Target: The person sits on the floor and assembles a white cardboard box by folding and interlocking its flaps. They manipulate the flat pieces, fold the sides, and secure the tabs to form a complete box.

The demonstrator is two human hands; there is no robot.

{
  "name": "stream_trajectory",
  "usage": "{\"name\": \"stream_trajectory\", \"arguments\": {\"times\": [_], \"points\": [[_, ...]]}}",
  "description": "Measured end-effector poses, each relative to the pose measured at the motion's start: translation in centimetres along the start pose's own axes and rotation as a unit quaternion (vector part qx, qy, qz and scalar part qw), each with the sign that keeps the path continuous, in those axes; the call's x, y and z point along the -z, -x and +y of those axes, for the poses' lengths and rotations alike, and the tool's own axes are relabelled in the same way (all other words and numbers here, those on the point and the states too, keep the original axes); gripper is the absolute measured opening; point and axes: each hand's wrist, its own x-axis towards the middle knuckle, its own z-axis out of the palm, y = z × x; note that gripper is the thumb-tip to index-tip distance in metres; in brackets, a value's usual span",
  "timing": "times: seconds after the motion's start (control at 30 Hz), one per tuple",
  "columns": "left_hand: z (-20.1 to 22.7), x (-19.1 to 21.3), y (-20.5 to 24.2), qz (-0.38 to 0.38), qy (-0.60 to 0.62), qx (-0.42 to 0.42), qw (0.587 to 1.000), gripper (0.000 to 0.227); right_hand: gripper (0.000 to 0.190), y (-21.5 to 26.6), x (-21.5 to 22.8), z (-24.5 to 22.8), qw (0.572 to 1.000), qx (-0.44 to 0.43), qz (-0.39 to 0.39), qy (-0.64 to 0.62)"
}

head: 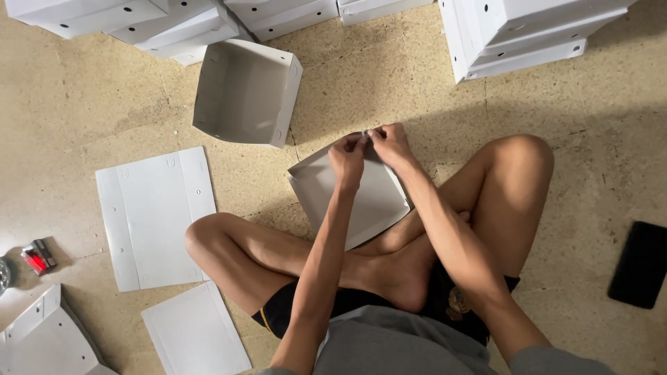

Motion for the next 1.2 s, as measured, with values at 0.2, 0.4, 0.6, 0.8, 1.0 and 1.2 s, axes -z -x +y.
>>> {"name": "stream_trajectory", "arguments": {"times": [0.2, 0.4, 0.6, 0.8, 1.0, 1.2], "points": [[-1.3, 0.0, -1.1, -0.031, 0.018, 0.011, 0.999, 0.014, 0.026, -1.1, -0.9, 1.8, 1.0, -0.004, 0.012, -0.021], [-2.7, -0.5, -2.0, -0.02, -0.036, 0.0, 0.999, 0.013, 0.022, -2.0, -1.8, 3.3, 0.999, -0.011, 0.022, -0.031], [1.1, 0.3, 1.0, 0.021, -0.013, -0.007, 1.0, 0.012, 0.025, 0.9, -0.3, -0.7, 0.998, -0.002, 0.036, -0.049], [3.4, 0.1, 2.9, 0.055, -0.019, -0.023, 0.998, 0.013, 0.021, 0.7, -1.1, -0.5, 0.996, 0.0, 0.057, -0.069], [2.7, -0.2, 2.5, 0.033, -0.036, -0.033, 0.998, 0.018, 0.022, 1.1, 0.1, -0.5, 0.996, 0.043, 0.062, -0.055], [-1.3, -0.9, -1.6, 0.037, -0.083, -0.014, 0.996, 0.008, 0.023, 3.4, 0.9, -2.2, 0.954, 0.293, 0.063, 0.019]]}}
